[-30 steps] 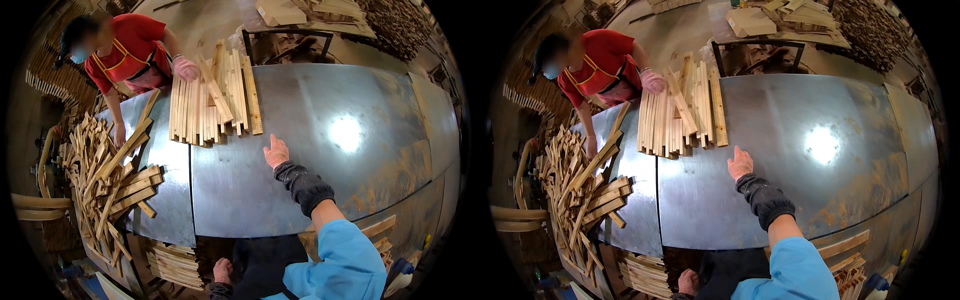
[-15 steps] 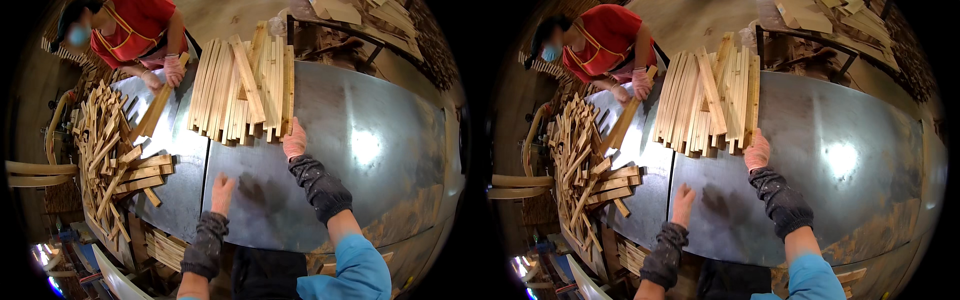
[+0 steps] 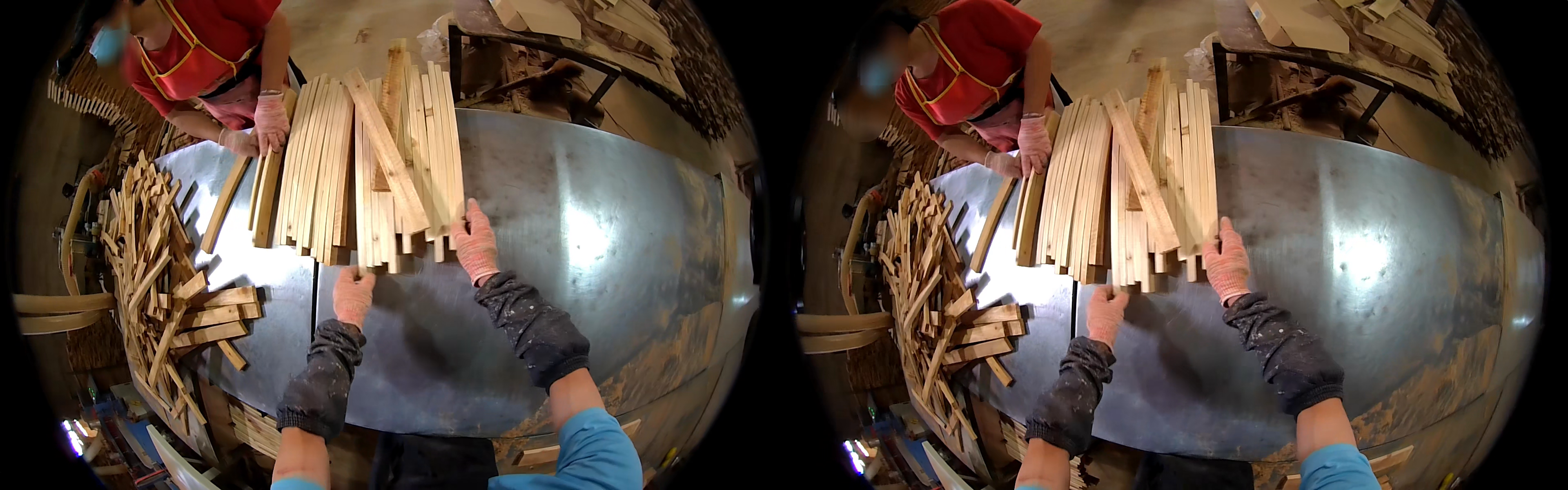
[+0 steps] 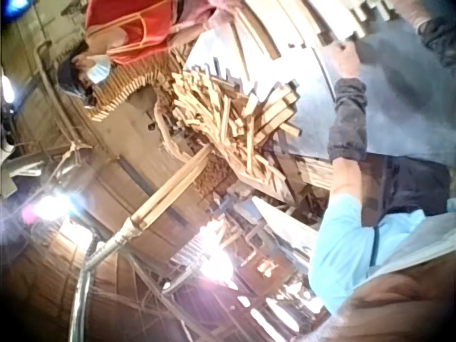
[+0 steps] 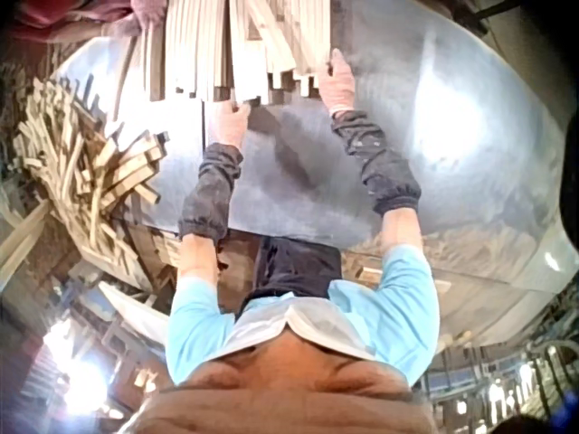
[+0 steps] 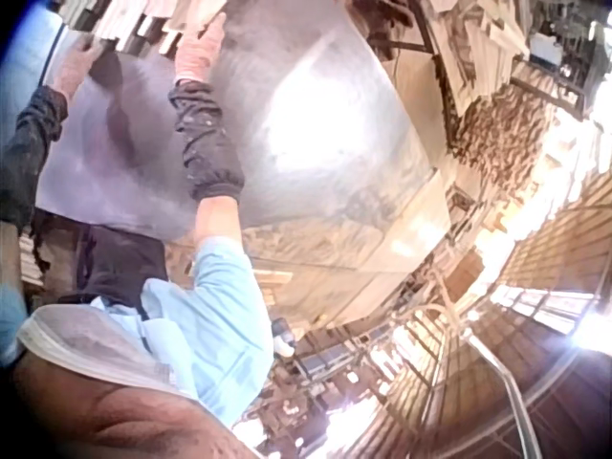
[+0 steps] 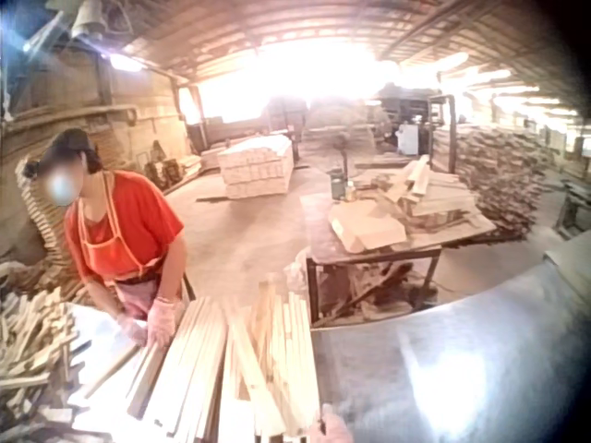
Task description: The person repeatedly picks up bundles of thin wooden strips from a metal table, carries them to a conveyor belt, and places them onto the belt. The person also stacks the strips on the table and briefly interacts with a machine control panel.
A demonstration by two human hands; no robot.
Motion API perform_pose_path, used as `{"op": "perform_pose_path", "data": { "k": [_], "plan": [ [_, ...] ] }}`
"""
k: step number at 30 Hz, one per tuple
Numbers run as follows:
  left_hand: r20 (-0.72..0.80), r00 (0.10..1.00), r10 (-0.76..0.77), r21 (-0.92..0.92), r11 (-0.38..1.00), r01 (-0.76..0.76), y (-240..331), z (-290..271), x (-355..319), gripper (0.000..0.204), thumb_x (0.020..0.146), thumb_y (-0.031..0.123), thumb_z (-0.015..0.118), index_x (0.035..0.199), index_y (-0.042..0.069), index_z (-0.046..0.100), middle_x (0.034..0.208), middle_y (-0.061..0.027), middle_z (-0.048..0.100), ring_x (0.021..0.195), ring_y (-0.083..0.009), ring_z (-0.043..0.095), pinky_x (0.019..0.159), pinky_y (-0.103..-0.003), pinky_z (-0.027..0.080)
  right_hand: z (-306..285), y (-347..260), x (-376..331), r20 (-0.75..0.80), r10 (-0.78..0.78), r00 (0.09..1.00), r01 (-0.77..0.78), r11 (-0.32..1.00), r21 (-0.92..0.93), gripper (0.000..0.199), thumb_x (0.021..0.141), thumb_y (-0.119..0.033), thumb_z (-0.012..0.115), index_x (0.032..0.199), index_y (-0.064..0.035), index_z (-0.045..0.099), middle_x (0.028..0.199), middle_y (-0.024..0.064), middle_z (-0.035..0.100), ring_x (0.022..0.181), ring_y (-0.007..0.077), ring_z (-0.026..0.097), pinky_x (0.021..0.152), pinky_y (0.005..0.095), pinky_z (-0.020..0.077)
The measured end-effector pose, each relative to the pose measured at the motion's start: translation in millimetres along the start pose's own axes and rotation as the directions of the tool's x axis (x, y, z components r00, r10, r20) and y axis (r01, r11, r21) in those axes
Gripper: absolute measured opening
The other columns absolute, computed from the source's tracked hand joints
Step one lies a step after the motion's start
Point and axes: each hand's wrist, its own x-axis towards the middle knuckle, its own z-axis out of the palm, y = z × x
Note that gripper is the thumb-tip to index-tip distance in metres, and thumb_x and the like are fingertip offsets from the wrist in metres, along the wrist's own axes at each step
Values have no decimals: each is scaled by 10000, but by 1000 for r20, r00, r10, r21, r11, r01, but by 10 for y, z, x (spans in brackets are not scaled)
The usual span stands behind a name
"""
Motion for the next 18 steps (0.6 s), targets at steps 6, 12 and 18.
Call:
{"op": "perform_pose_path", "data": {
  "k": [6,12,18],
  "plan": [
    [198,952,232,202,941,-272,283,61,161,876,829,183,785,1636,67,466,1474,-240,618,1389,-436,595,1146,-481,523,-187,-65,317,85,98,992,-97,995,-22,774,974,-330,718,1625,22,490,1508,297,641,1375,428,640,1171,471,499],
    [252,928,273,243,911,-334,326,140,391,688,878,99,715,1532,51,504,1400,-269,617,1308,-488,600,1138,-511,517,-40,-85,343,51,139,989,-136,990,-46,777,922,-285,742,1610,-3,517,1458,293,667,1366,455,627,1163,486,504],
    [245,919,309,218,906,-363,122,119,-217,542,901,107,697,1419,57,545,1320,-281,653,1275,-529,587,1076,-577,520,-390,-41,-259,70,58,996,-65,993,98,374,894,-195,724,1225,-32,662,1096,244,763,1058,438,736,934,496,578]
  ]
}}
